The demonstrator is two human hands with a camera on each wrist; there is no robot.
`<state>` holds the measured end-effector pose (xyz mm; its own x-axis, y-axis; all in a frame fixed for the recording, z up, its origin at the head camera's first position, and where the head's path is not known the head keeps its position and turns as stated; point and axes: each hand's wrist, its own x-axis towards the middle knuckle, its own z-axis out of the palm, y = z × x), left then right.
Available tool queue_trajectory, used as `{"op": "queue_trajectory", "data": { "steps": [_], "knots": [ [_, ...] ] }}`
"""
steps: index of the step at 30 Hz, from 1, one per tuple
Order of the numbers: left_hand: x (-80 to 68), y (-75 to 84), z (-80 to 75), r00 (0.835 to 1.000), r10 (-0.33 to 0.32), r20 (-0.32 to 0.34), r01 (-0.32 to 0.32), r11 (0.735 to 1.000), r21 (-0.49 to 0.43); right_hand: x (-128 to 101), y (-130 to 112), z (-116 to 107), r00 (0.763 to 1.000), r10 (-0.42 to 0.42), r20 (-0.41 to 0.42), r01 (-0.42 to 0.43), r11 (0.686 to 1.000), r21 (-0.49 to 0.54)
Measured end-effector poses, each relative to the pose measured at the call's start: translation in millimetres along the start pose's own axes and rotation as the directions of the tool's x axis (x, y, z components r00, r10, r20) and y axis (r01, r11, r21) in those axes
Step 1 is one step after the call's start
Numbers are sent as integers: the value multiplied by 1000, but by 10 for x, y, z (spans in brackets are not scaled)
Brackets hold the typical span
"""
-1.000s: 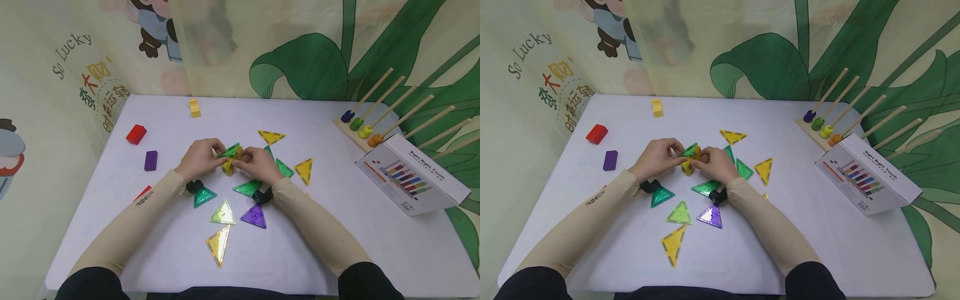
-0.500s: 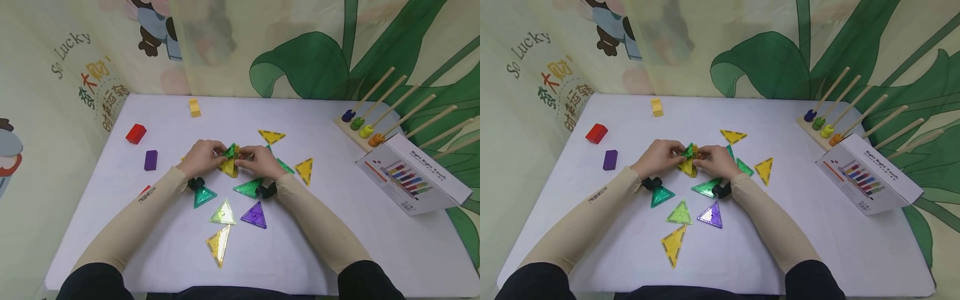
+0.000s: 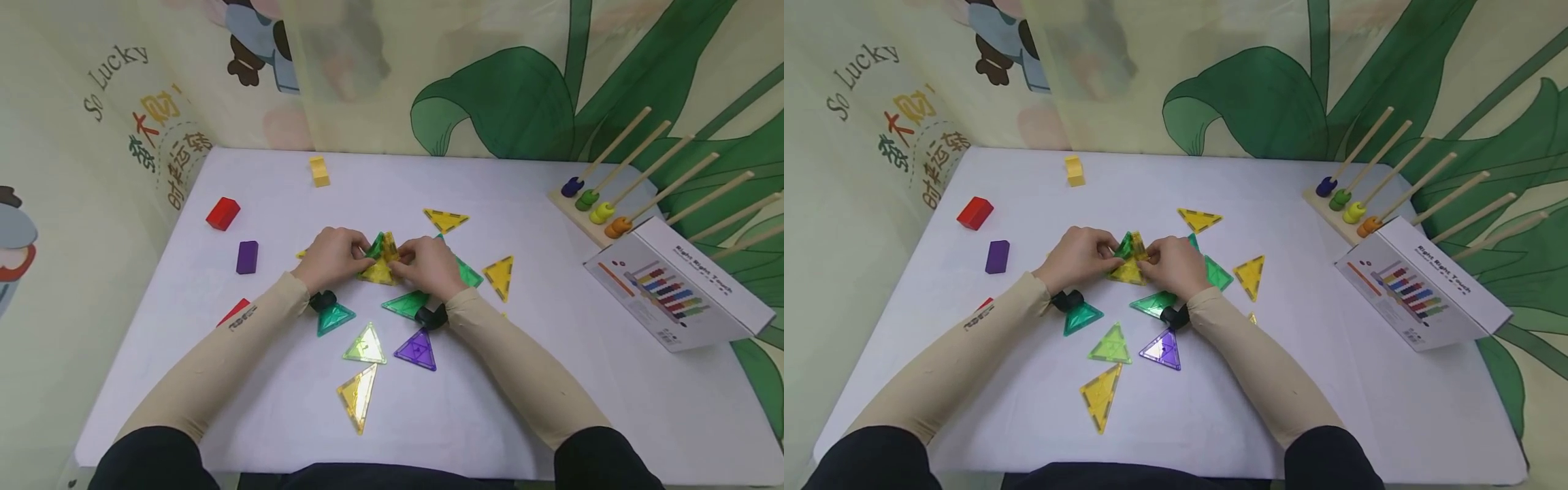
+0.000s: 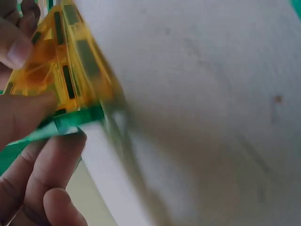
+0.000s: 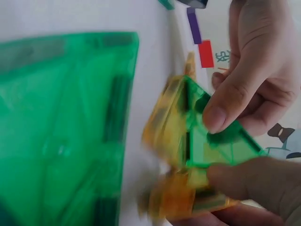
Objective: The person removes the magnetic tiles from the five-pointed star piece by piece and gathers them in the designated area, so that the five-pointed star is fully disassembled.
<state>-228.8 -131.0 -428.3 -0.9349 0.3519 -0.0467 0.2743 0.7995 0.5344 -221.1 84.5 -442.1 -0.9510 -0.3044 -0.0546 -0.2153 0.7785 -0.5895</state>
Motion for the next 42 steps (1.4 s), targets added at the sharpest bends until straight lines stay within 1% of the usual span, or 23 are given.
{"op": "queue_trajectory", "data": {
  "steps": [3,8,14,18,21,25,27,29,31,33,35,36,37,39,40,42],
  "knots": [
    [0,-28,-31,1000,-6,-8,6,1000,8,-11,8,-9,1000,4,-20,-4,999,-41],
    [-10,-71,-82,1000,-30,7,30,999,25,-31,14,-14,1000,13,-11,-14,999,-44],
    [-24,-94,-85,999,-46,29,45,998,42,-49,43,-10,1000,-17,-14,16,998,-54],
    [-38,-91,-80,999,-40,34,39,998,45,-63,69,-25,999,-37,-3,37,997,-75],
    [-44,-99,-90,999,-36,25,35,998,53,-72,98,-62,1000,-22,-2,22,996,-89],
    [-50,-120,-108,998,-60,16,59,997,58,-79,159,-125,1000,21,-14,-22,994,-102],
    [-50,-123,-107,997,-67,24,65,997,50,-79,189,-151,1000,26,-12,-27,995,-97],
    [-47,-115,-94,997,-61,37,59,997,47,-77,210,-165,1000,20,-3,-20,997,-77],
    [-49,-88,-82,998,-43,45,41,998,45,-79,226,-172,1000,9,9,-9,999,-49],
    [-61,-47,-67,1000,-18,26,16,999,51,-86,240,-177,1000,-5,20,6,1000,-18],
    [-82,3,-51,1000,16,-26,-14,999,51,-96,253,-180,999,-22,33,21,1000,23],
    [-93,33,-44,997,46,-62,-42,998,52,-102,261,-183,999,-32,41,30,999,45],
    [-102,65,-36,991,81,-102,-76,996,52,-109,268,-188,998,-43,49,40,997,73],
    [-122,134,-25,974,151,-166,-145,988,48,-125,286,-202,996,-66,64,57,990,126],
    [-128,172,-23,967,179,-180,-174,984,44,-137,287,-213,994,-77,73,65,986,155],
    [-135,255,-20,961,209,-181,-208,978,27,-162,293,-234,991,-104,80,86,975,207]
  ]
}}
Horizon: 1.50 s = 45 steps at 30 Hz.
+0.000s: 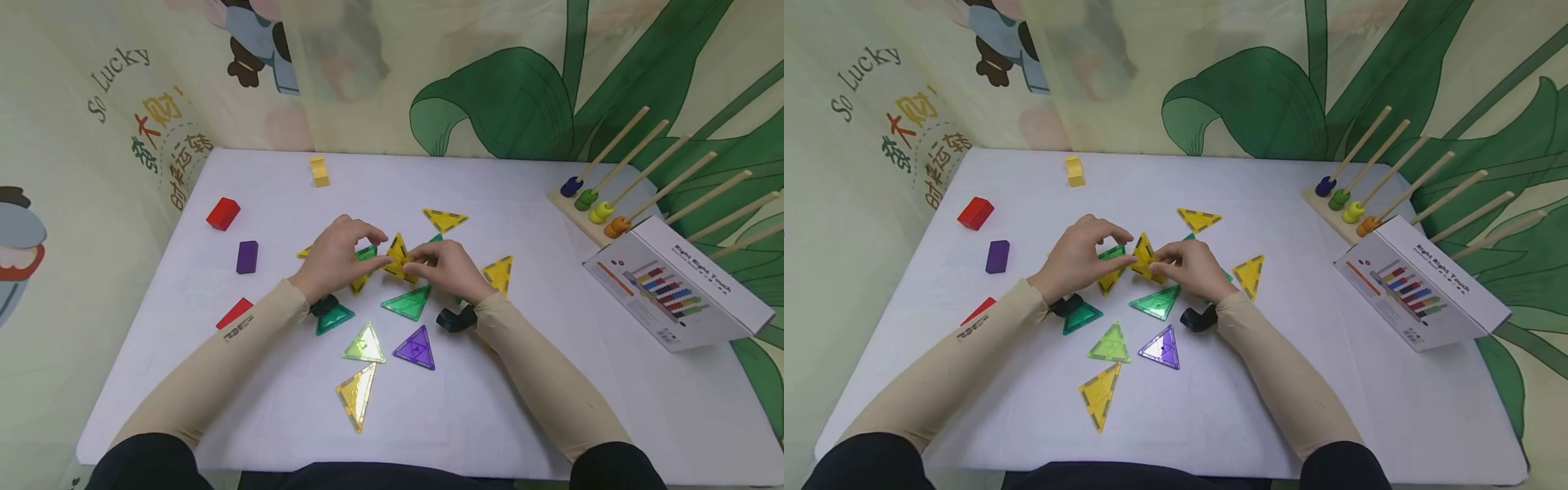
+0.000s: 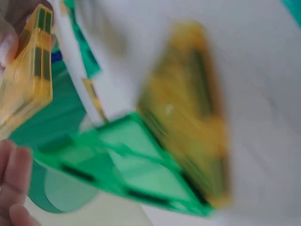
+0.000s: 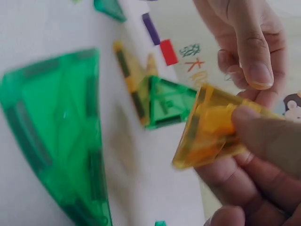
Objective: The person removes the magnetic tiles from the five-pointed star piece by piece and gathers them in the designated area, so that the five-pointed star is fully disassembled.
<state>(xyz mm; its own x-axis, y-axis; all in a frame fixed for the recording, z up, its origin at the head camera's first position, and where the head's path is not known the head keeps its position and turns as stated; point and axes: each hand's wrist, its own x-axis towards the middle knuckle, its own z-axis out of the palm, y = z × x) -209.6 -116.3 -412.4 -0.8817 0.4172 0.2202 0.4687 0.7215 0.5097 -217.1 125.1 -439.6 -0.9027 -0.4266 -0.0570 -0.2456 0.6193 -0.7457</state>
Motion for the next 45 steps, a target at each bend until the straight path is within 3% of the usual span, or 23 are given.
{"op": "queue_trajectory", "data": {
  "steps": [5,10,15,21,26,30,35,40,45],
  "knots": [
    [22,118,-3,998,-42,38,45,995,-87,-76,-17,-25,999,-39,-6,39,995,89],
    [18,127,-27,996,-67,61,77,981,-179,-116,-6,-23,999,-39,-32,43,988,145],
    [6,127,-43,991,-79,106,99,973,-207,-134,16,-11,998,-21,-56,32,979,203],
    [1,72,-117,991,-64,118,88,973,-214,-118,28,-6,998,-47,-46,57,962,266],
    [-2,-53,-259,982,-125,143,159,954,-254,-107,93,-21,998,-37,-43,48,963,267],
    [28,-210,-453,954,-262,149,294,918,-266,-90,135,-61,997,21,-79,-4,979,202],
    [177,-445,-596,897,-399,189,435,871,-227,-41,114,-109,993,86,-86,-80,994,76],
    [341,-655,-528,848,-482,222,520,837,-171,6,85,-56,985,164,-45,-168,981,-96],
    [539,-709,-342,836,-496,236,537,828,-161,29,58,15,977,202,-73,-213,954,-209]
  ]
}}
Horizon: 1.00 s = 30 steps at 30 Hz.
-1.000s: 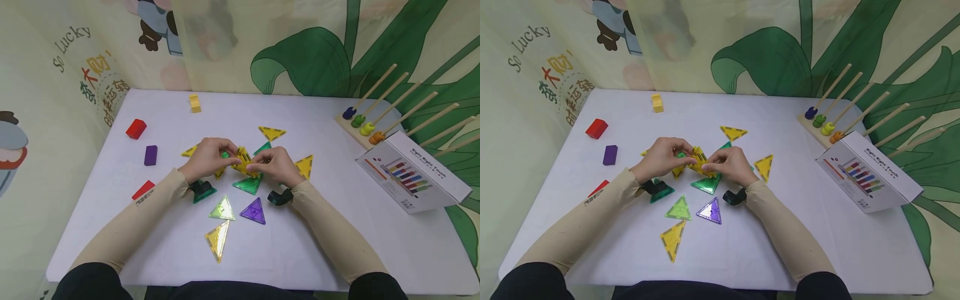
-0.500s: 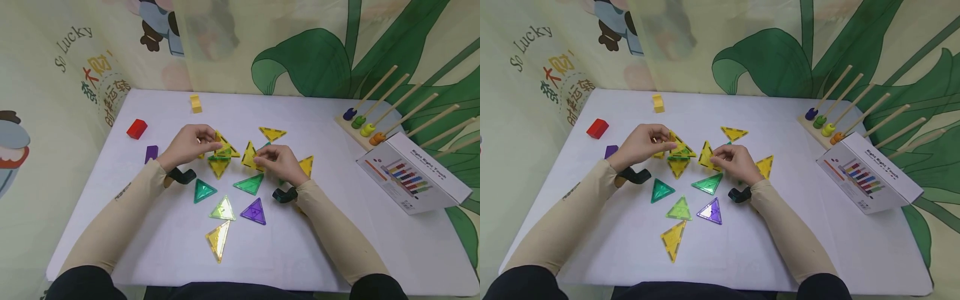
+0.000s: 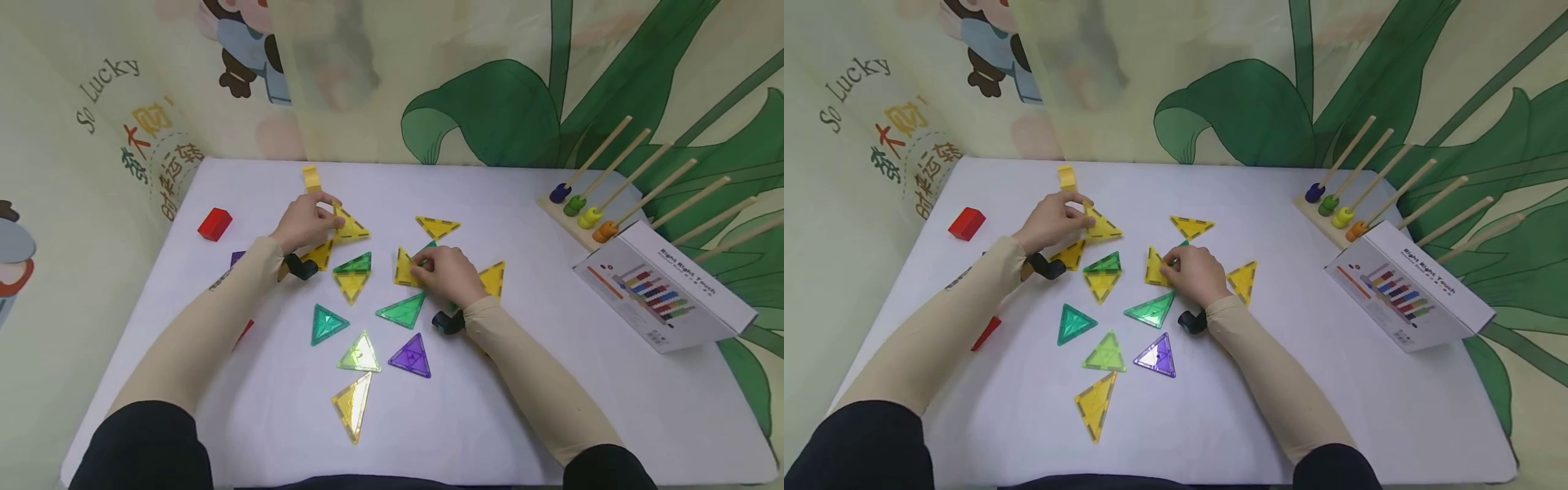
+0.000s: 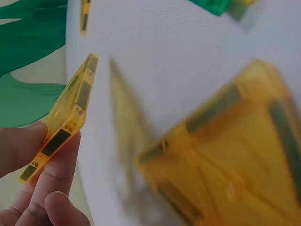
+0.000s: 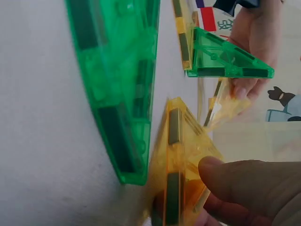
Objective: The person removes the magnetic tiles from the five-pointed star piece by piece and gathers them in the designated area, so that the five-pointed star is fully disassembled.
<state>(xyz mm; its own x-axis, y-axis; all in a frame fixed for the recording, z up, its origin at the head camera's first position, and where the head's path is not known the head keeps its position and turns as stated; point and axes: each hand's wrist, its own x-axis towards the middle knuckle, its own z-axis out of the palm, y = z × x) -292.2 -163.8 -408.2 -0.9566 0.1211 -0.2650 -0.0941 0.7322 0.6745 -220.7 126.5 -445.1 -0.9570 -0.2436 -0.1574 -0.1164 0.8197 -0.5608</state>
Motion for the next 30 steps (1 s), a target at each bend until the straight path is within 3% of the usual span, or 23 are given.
{"op": "queue_trajectory", "data": {
  "steps": [5,9,15,18,23,26,30],
  "knots": [
    [92,46,132,999,35,11,-35,998,51,-1,-103,59,999,16,-37,-17,999,-40],
    [113,61,184,996,87,13,-88,984,156,8,-165,76,998,1,-65,-6,998,-68],
    [85,28,203,992,124,5,-122,963,240,94,-280,90,991,-94,-92,94,996,-6],
    [-2,22,209,991,134,1,-131,967,217,156,-370,116,987,-159,-37,162,983,81],
    [-278,-50,228,971,237,-15,-234,966,112,275,-481,238,965,-258,42,246,952,185],
    [-446,-140,242,960,280,4,-280,957,77,317,-494,294,962,-272,25,261,944,202],
    [-600,-239,261,966,250,59,-253,967,44,308,-467,288,967,-255,-22,251,925,287]
  ]
}}
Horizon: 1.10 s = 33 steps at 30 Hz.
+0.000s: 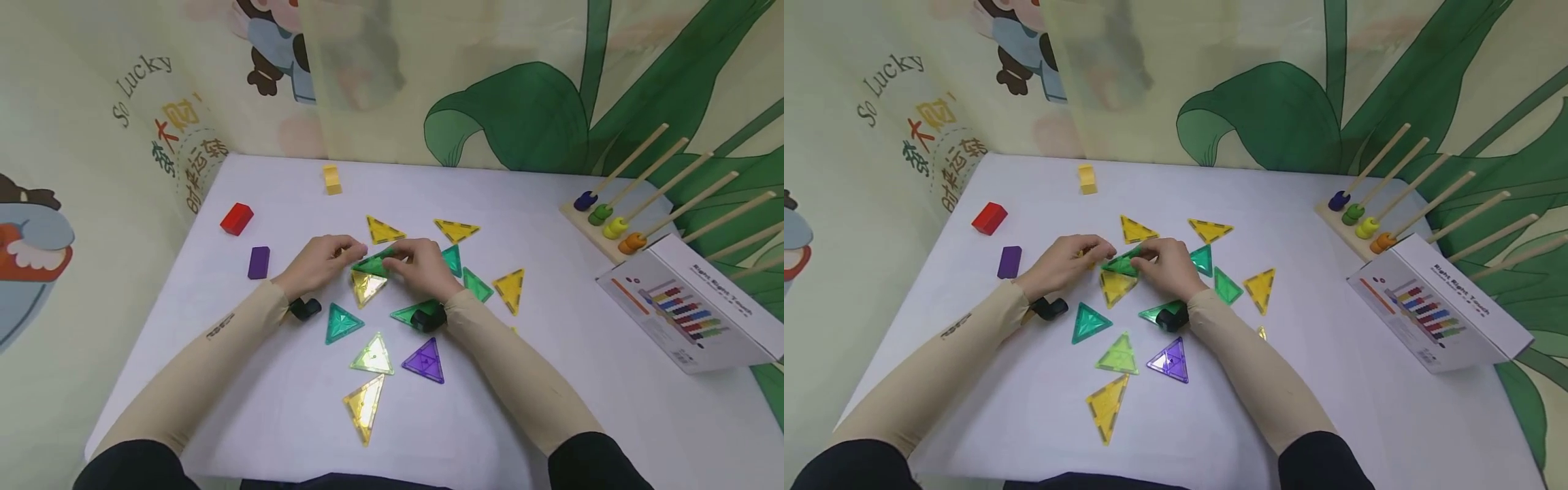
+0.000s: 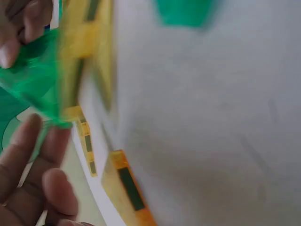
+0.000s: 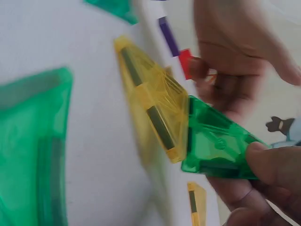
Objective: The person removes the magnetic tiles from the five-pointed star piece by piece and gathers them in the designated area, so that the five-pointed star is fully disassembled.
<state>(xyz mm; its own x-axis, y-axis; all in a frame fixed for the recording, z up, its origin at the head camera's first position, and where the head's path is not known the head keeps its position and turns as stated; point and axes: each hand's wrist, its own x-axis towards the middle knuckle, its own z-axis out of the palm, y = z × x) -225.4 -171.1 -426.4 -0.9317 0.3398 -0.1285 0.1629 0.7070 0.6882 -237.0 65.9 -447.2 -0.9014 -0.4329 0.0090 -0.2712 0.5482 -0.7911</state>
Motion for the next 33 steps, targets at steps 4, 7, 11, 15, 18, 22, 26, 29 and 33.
{"op": "queue_trajectory", "data": {
  "steps": [4,7,11,15,18,22,26,29,33],
  "knots": [
    [-55,-38,45,1000,-9,30,9,1000,-9,-67,26,-61,999,27,-28,-22,987,160],
    [-61,-53,54,1000,3,31,-2,1000,-9,-106,32,-91,999,42,-27,-34,966,255],
    [-92,-28,29,999,-18,35,19,999,-37,-142,44,-117,998,62,-10,-55,939,340],
    [-165,-9,-21,996,-73,44,75,995,-65,-176,61,-173,991,133,-9,-117,902,416],
    [-280,-39,-64,992,-119,49,122,990,-69,-197,56,-229,980,192,-50,-155,899,409],
    [-592,-132,-143,983,-177,47,180,981,-78,-172,11,-204,980,185,-78,-153,940,305],
    [-959,-221,-194,974,-224,37,226,972,-67,-141,-34,-98,989,147,-4,-144,971,189],
    [-1195,-275,-213,970,-242,30,243,969,-39,-120,-63,-8,985,160,58,-166,979,121],
    [-1383,-298,-235,978,-210,4,210,978,5,-85,-95,73,978,197,62,-199,979,33]
  ]
}}
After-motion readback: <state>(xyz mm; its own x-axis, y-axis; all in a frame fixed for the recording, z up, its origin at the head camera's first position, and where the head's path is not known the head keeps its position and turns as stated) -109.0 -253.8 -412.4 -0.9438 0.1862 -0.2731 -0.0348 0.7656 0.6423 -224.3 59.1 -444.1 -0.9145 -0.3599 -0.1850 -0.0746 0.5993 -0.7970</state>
